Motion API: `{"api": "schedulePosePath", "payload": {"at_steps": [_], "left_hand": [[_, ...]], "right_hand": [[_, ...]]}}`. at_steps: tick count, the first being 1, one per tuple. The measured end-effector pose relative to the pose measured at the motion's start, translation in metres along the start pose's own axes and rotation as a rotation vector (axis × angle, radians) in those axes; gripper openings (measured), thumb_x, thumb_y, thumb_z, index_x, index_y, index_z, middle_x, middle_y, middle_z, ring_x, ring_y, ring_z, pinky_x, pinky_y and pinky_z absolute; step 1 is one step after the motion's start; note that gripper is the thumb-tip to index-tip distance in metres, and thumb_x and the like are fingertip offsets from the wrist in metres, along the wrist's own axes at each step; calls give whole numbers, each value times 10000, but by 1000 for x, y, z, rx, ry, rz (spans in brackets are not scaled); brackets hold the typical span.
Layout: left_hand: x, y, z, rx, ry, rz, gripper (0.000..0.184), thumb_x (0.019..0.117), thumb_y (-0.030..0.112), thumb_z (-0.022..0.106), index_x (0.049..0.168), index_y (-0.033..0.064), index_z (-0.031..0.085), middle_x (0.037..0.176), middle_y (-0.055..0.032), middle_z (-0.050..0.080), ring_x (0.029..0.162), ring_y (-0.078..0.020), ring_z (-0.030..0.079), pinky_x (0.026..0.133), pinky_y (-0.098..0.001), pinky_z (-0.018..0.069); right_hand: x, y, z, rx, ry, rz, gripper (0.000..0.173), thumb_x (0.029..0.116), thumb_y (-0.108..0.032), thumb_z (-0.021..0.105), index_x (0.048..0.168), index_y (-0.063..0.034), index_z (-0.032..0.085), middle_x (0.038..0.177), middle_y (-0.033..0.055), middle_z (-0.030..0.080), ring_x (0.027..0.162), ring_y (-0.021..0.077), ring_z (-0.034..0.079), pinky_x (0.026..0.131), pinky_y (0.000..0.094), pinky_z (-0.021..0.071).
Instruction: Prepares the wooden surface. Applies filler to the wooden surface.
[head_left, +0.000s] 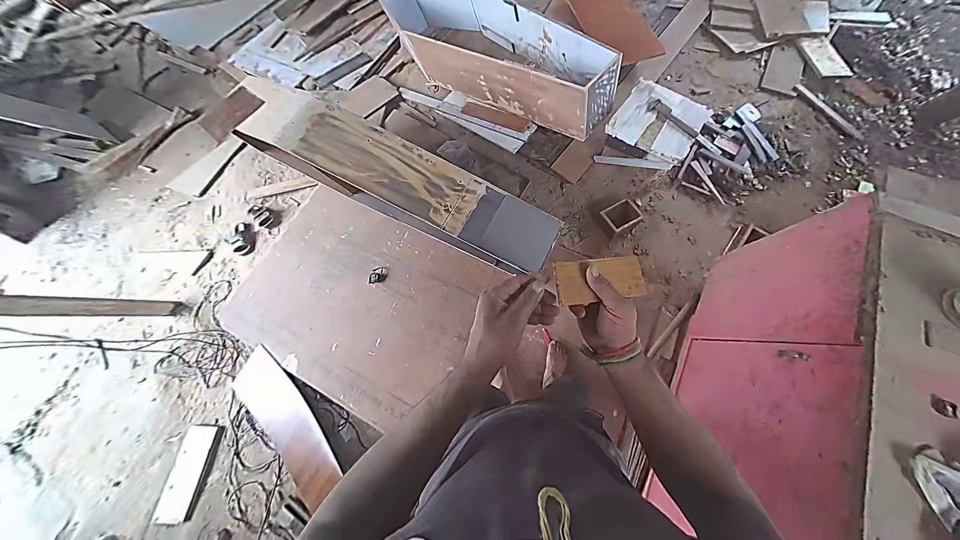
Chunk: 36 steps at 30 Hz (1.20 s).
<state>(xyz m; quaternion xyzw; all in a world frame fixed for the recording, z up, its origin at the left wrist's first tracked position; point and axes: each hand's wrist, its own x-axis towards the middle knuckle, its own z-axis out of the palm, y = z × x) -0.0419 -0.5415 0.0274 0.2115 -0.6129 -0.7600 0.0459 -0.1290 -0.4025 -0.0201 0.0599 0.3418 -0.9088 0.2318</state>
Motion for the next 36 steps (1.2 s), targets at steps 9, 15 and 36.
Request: {"api": "schedulePosePath", "payload": {"at_steps": [9, 15, 36], "left_hand": [[8, 11, -39, 35, -92, -97, 130, 973, 41, 651, 1044, -58, 695, 834, -122, 754, 670, -208, 745, 639, -339, 661], [6, 14, -75, 190, -91, -102, 110, 907, 6, 639, 968, -5, 729, 825, -84, 759, 677, -187, 750, 661, -338, 668], [-11, -22, -23, 706, 253, 532, 140, 853, 204, 664, 746, 127, 712, 631, 49, 645, 552, -12, 587, 506, -232, 484]], "right_hand": [[-6, 37, 35, -188, 102, -241, 223, 895, -52, 730, 1038, 81, 623, 801, 186, 709, 541, 174, 637, 458, 286, 537], [-22, 63, 63, -523, 112, -517, 285, 812, -23, 796, 1034, 63, 640, 818, 118, 736, 635, 176, 694, 564, 318, 606], [-45, 30, 57, -338, 132, -524, 266, 839, 24, 744, 1066, 71, 613, 829, 164, 729, 602, 229, 707, 486, 354, 609]]}}
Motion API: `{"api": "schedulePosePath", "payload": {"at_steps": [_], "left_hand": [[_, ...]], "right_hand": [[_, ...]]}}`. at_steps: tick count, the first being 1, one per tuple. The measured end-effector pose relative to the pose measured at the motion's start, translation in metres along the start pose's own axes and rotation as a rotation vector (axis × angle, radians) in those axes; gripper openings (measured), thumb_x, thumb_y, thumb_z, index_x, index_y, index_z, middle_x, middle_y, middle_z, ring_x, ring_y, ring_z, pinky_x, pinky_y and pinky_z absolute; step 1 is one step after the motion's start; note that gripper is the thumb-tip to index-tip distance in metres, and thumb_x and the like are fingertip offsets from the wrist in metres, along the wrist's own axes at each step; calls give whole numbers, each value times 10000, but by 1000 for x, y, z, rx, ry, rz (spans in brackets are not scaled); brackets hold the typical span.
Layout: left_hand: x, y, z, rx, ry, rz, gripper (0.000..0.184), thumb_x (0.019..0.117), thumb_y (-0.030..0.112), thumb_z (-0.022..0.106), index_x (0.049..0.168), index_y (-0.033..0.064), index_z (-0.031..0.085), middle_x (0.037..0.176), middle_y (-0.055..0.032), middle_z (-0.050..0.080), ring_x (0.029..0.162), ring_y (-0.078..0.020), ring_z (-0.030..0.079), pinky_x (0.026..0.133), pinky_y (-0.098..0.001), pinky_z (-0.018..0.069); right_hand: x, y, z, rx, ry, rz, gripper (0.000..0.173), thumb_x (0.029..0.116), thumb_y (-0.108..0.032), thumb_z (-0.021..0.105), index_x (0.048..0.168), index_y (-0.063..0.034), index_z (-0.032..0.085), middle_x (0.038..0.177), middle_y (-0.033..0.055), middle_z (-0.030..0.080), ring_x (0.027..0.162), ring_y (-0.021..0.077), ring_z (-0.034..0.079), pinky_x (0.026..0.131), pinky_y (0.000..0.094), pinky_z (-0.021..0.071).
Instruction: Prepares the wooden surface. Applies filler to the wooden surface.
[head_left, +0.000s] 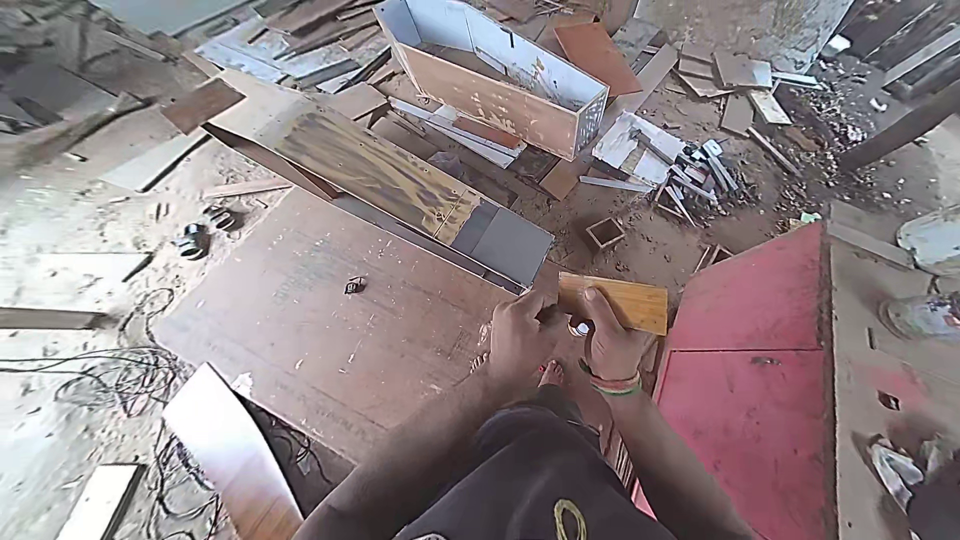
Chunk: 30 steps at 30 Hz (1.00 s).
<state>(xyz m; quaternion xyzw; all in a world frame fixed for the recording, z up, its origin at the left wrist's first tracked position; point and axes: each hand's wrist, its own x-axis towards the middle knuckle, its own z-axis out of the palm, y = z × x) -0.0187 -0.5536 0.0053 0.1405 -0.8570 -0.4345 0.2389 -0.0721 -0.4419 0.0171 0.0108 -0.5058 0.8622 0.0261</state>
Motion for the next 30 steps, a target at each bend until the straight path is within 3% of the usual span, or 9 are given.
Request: {"api": "schedulePosePath", "payload": {"at_steps": [5, 12, 15, 18, 20, 22, 25, 28, 30], "left_hand": [[-13, 21, 30, -140, 114, 87, 110, 867, 123, 654, 800, 65, 718, 688, 35, 660, 580, 23, 572, 530, -158, 485], [-19, 23, 38, 5, 258, 56, 135, 880, 120, 642, 873, 22, 734, 747, -11, 692, 626, -9, 613, 580, -188, 527], [-10, 8, 15, -32, 308, 99, 213, 933, 117, 535, 850, -10, 685, 714, -8, 640, 610, -1, 569, 574, -186, 494], [-5, 8, 16, -376, 253, -79, 265, 947, 169, 404, 728, 158, 552, 560, 109, 455, 465, 6, 413, 451, -187, 357], [-12, 19, 27, -592, 115, -260, 294, 958, 220, 384, 692, 232, 508, 517, 132, 406, 423, -11, 373, 411, -203, 331], [-21, 35, 36, -590, -57, -288, 271, 971, 275, 419, 757, 201, 566, 543, 118, 439, 441, -28, 411, 423, -225, 376], [-27, 67, 46, -461, -236, -178, 257, 1029, 206, 483, 912, 68, 664, 685, 23, 651, 522, -95, 596, 486, -275, 534], [-27, 87, 54, -493, -300, -169, 179, 1016, 120, 597, 1076, 1, 717, 919, -57, 763, 640, -143, 711, 578, -297, 631], [-25, 93, 59, -530, -308, -187, 173, 997, 91, 627, 1084, -18, 729, 917, -75, 768, 659, -157, 727, 603, -305, 646]], "right_hand": [[18, -19, -32, 145, 17, 259, 270, 884, 14, 719, 1107, 91, 587, 849, 203, 714, 557, 209, 669, 439, 317, 563], [25, -43, -60, 166, -14, 305, 218, 893, 17, 702, 1081, 84, 614, 816, 185, 717, 539, 181, 656, 449, 300, 564], [34, -58, -73, 201, -23, 266, 172, 899, 22, 678, 1056, 66, 625, 812, 172, 726, 539, 178, 664, 456, 294, 571], [40, -68, -83, 242, -34, 270, 208, 890, 1, 708, 1070, 64, 624, 831, 183, 727, 559, 182, 674, 460, 295, 569], [42, -72, -86, 259, -23, 272, 208, 890, 13, 704, 1070, 70, 616, 820, 192, 721, 551, 184, 672, 447, 292, 563], [43, -74, -89, 271, -27, 260, 208, 886, 21, 706, 1064, 74, 613, 813, 190, 721, 542, 181, 669, 448, 289, 567], [44, -75, -98, 263, -46, 207, 245, 863, 20, 737, 1064, 88, 614, 812, 198, 708, 535, 177, 644, 453, 291, 556], [45, -75, -108, 230, -42, 123, 291, 840, 19, 767, 1068, 97, 603, 819, 211, 707, 542, 198, 652, 444, 311, 559], [45, -74, -113, 209, -40, 63, 318, 827, 30, 784, 1072, 111, 600, 832, 221, 709, 557, 220, 667, 441, 329, 569]]}}
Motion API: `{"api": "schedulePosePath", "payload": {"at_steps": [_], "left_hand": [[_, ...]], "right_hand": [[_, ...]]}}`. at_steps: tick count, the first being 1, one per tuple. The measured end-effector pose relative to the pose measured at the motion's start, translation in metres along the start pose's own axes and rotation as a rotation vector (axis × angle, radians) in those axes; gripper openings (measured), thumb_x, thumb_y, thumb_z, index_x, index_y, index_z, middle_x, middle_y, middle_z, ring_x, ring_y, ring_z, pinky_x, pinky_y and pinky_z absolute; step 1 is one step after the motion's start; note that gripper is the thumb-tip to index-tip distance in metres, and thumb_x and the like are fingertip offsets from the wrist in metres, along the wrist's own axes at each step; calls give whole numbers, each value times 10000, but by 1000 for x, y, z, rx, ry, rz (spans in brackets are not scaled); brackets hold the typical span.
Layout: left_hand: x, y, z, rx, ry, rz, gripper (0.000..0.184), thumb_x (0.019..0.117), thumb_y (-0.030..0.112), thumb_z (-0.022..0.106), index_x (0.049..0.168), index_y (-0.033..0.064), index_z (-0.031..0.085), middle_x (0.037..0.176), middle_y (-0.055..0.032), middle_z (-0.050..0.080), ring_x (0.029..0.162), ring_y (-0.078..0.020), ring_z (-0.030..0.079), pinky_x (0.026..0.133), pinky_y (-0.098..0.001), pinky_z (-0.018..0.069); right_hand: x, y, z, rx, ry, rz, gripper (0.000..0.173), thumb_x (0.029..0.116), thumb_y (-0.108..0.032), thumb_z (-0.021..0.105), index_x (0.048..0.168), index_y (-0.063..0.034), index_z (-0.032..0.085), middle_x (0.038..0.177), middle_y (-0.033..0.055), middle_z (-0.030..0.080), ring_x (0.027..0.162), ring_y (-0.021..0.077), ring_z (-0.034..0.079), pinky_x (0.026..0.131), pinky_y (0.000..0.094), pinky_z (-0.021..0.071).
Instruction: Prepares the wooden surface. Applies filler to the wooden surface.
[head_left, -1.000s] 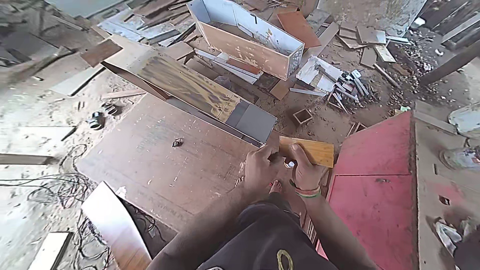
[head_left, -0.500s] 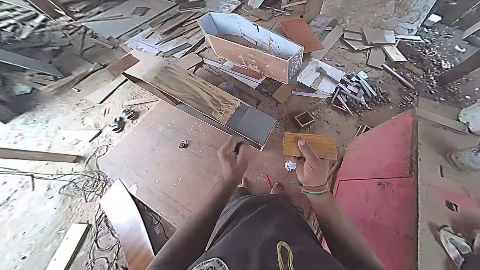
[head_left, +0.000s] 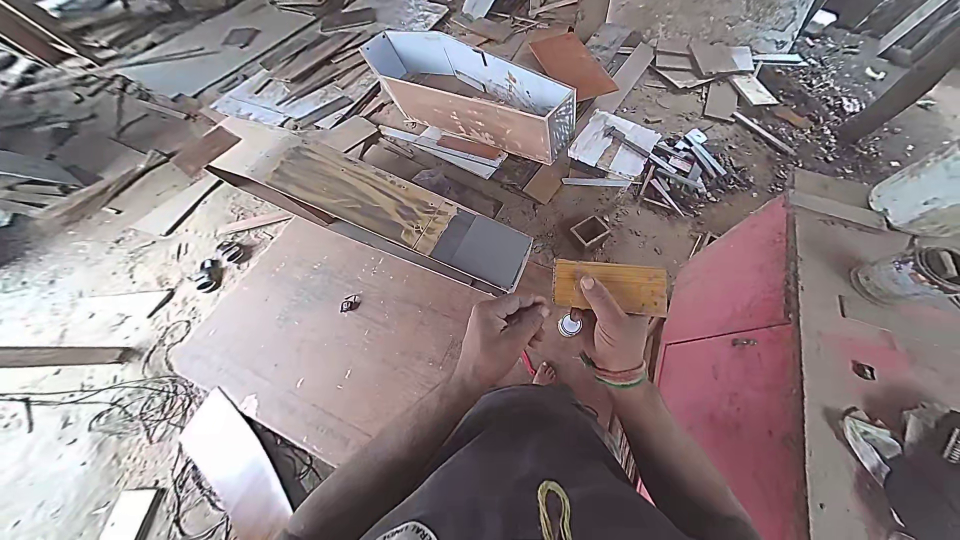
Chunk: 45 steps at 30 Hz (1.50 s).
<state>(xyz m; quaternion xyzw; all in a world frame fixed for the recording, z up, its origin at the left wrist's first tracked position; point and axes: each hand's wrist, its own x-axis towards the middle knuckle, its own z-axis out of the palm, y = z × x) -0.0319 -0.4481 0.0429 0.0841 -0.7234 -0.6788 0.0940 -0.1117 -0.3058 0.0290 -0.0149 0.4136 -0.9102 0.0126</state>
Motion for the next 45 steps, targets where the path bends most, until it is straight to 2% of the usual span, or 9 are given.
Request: {"api": "schedulePosePath", "payload": {"at_steps": [9, 17, 22, 25, 31, 36, 39, 42, 45], "left_hand": [[15, 9, 19, 57, -17, -86, 134, 949, 63, 635, 942, 0, 754, 792, -54, 762, 602, -136, 715, 582, -281, 634], [24, -8, 39, 335, 96, 44, 105, 881, 140, 664, 854, 70, 738, 693, 30, 698, 541, -51, 649, 513, -249, 585], [28, -14, 45, 258, 169, 94, 76, 863, 113, 663, 825, 74, 716, 666, 44, 657, 491, -46, 592, 457, -235, 537], [30, -26, 44, 339, 241, 169, 73, 853, 118, 673, 820, 76, 723, 682, 43, 668, 518, -19, 596, 481, -209, 533], [41, -56, -16, 582, 385, 113, 159, 886, 172, 634, 865, 49, 732, 730, -1, 681, 613, -40, 618, 580, -259, 535], [33, -71, -22, 226, 271, -111, 300, 967, 233, 410, 823, 90, 632, 597, 40, 548, 460, -75, 496, 434, -272, 443], [24, -68, -9, 110, 165, -288, 324, 981, 279, 398, 768, 130, 592, 563, 44, 483, 433, -91, 427, 415, -286, 391], [22, -52, 3, 175, -5, -220, 351, 996, 288, 413, 734, 144, 598, 579, 44, 527, 446, -86, 463, 431, -277, 414], [27, -24, 10, 209, -90, -77, 278, 1028, 221, 492, 899, 100, 705, 675, 46, 650, 505, -66, 563, 479, -246, 494]], "right_hand": [[-11, -8, -8, -249, -1, -224, 283, 795, 41, 788, 1034, 71, 639, 828, 125, 743, 632, 196, 710, 539, 329, 624], [-11, -5, -8, -288, 108, -305, 327, 759, 52, 808, 1042, 69, 644, 853, 102, 754, 712, 185, 738, 658, 345, 660], [-7, 1, -4, -233, 162, -309, 334, 769, 55, 798, 1053, 79, 624, 834, 128, 738, 649, 214, 723, 567, 358, 647], [-10, 8, -2, -298, 172, -332, 328, 771, 43, 797, 1056, 65, 636, 847, 100, 748, 691, 191, 734, 616, 346, 655], [8, -15, -2, -130, 185, -338, 275, 822, 31, 756, 1059, 45, 617, 805, 133, 730, 584, 209, 703, 473, 343, 613], [34, -22, -13, 143, 223, 26, 209, 896, 46, 677, 1091, 83, 611, 837, 209, 716, 535, 192, 661, 431, 293, 555], [36, -18, -9, 163, 210, 55, 214, 894, 37, 691, 1087, 88, 615, 846, 217, 718, 539, 192, 666, 430, 291, 556], [35, -18, -9, 133, 170, 28, 210, 875, 20, 717, 1058, 81, 634, 826, 202, 720, 543, 180, 667, 444, 288, 561], [36, -18, -11, 87, 133, -5, 184, 884, 15, 711, 1044, 76, 643, 814, 185, 725, 538, 162, 661, 446, 273, 556]]}}
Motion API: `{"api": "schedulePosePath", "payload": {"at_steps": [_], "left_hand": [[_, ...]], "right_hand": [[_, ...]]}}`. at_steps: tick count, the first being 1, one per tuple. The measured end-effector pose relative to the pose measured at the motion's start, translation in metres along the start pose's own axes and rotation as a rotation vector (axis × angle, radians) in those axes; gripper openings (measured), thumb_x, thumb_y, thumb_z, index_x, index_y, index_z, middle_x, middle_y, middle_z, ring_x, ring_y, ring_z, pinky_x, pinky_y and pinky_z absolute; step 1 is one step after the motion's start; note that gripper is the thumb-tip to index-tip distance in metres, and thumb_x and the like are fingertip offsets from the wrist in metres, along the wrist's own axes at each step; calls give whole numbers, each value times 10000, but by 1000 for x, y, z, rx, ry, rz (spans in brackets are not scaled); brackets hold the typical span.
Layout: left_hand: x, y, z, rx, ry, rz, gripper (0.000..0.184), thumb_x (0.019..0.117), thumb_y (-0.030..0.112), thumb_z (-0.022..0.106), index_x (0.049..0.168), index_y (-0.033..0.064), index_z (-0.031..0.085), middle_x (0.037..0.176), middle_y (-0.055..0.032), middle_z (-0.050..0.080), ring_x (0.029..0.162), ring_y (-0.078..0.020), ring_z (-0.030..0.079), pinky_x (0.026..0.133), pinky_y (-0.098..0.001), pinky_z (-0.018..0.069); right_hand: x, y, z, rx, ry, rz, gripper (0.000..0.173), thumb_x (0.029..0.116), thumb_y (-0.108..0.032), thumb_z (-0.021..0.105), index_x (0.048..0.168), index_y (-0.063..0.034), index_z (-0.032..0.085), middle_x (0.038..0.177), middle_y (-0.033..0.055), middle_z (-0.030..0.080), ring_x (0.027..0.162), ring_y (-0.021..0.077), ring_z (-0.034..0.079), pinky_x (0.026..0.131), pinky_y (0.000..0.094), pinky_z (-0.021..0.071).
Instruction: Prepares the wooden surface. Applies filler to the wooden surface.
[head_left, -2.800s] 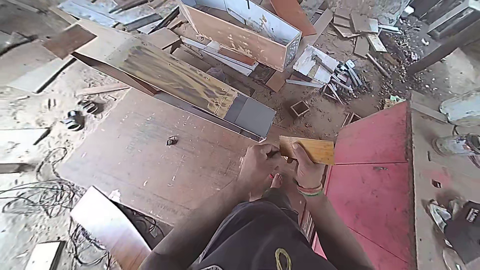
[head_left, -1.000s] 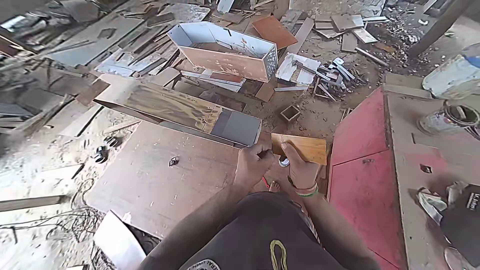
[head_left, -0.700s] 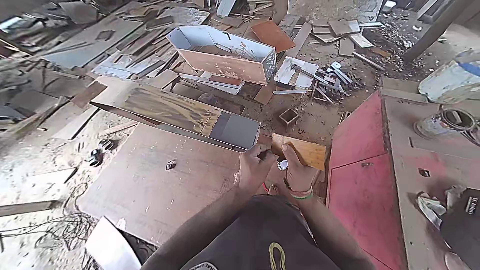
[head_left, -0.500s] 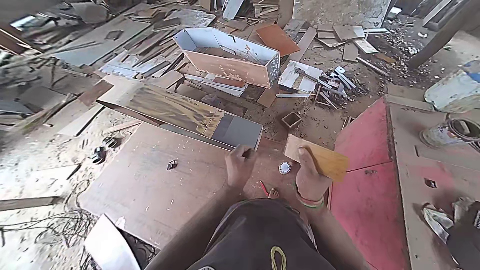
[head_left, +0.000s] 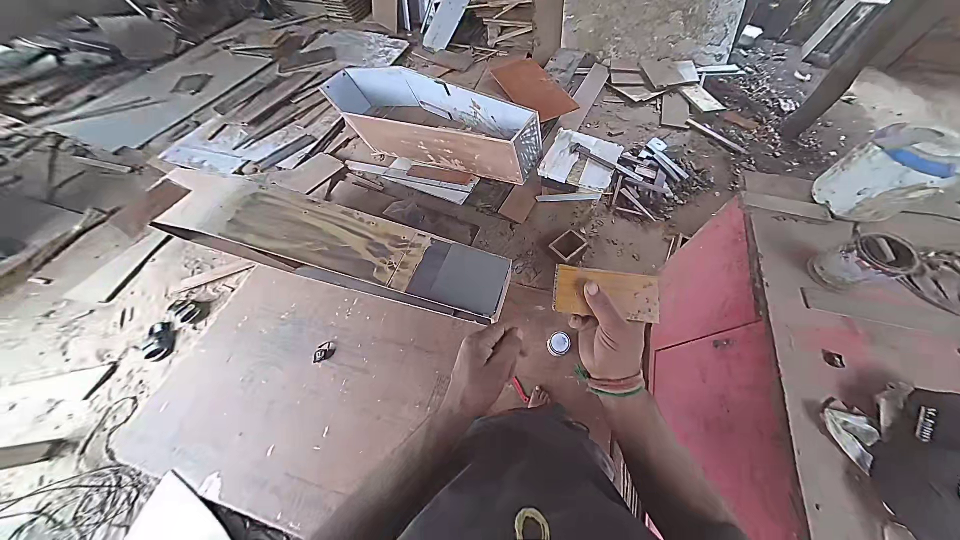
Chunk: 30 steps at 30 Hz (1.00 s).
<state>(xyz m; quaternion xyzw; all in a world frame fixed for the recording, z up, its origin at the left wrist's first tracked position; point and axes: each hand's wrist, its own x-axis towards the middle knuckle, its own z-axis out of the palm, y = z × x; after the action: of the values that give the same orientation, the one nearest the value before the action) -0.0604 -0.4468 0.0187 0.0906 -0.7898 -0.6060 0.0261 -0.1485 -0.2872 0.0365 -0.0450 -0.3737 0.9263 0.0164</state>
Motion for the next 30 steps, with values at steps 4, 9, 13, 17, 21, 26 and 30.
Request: {"api": "schedulePosePath", "payload": {"at_steps": [4, 9, 13, 17, 21, 26, 30], "left_hand": [[7, 27, 8, -215, 14, 105, 162, 984, 82, 628, 1059, 12, 754, 870, -65, 750, 622, -136, 677, 568, -279, 598], [15, 46, 20, -251, 14, 108, 157, 977, 49, 624, 1035, -29, 748, 822, -89, 754, 605, -158, 700, 580, -300, 626], [14, 52, 26, -252, 15, 81, 120, 945, 36, 645, 955, -25, 748, 756, -79, 741, 578, -152, 694, 560, -294, 621], [15, 53, 27, -162, 19, 91, 123, 921, 45, 638, 891, 11, 752, 708, -35, 728, 568, -117, 686, 555, -268, 610], [18, 53, 28, -83, 40, 81, 131, 891, 72, 629, 827, 49, 741, 652, 3, 692, 529, -79, 640, 510, -239, 557], [18, 46, 36, -4, 105, 65, 117, 850, 114, 645, 781, 89, 736, 619, 17, 669, 501, -83, 615, 480, -259, 531], [15, 41, 37, 56, 144, 124, 111, 849, 139, 654, 787, 104, 739, 649, 46, 667, 516, -54, 604, 484, -243, 527]], "right_hand": [[-5, -3, -1, 0, -11, -58, 258, 853, 33, 743, 1068, 96, 616, 821, 203, 717, 545, 186, 664, 461, 300, 576], [-9, -3, -7, -20, -33, -145, 331, 817, 18, 795, 1074, 106, 606, 827, 224, 710, 576, 231, 682, 463, 341, 585], [-16, -5, -11, -79, -47, -224, 334, 808, 24, 803, 1066, 106, 607, 834, 223, 713, 592, 250, 692, 469, 357, 596], [-25, -9, -9, -179, -30, -304, 321, 792, 42, 797, 1054, 88, 617, 831, 176, 727, 611, 234, 704, 508, 355, 620], [-30, -8, -9, -214, -18, -321, 299, 786, 36, 795, 1038, 70, 637, 799, 149, 726, 590, 212, 692, 511, 340, 614], [-39, -1, -10, -306, 8, -370, 285, 771, 7, 812, 1019, 50, 678, 820, 118, 742, 652, 197, 716, 598, 337, 639], [-43, 0, -8, -338, 45, -421, 310, 748, 19, 810, 1026, 33, 673, 841, 82, 756, 698, 173, 737, 628, 328, 653]]}}
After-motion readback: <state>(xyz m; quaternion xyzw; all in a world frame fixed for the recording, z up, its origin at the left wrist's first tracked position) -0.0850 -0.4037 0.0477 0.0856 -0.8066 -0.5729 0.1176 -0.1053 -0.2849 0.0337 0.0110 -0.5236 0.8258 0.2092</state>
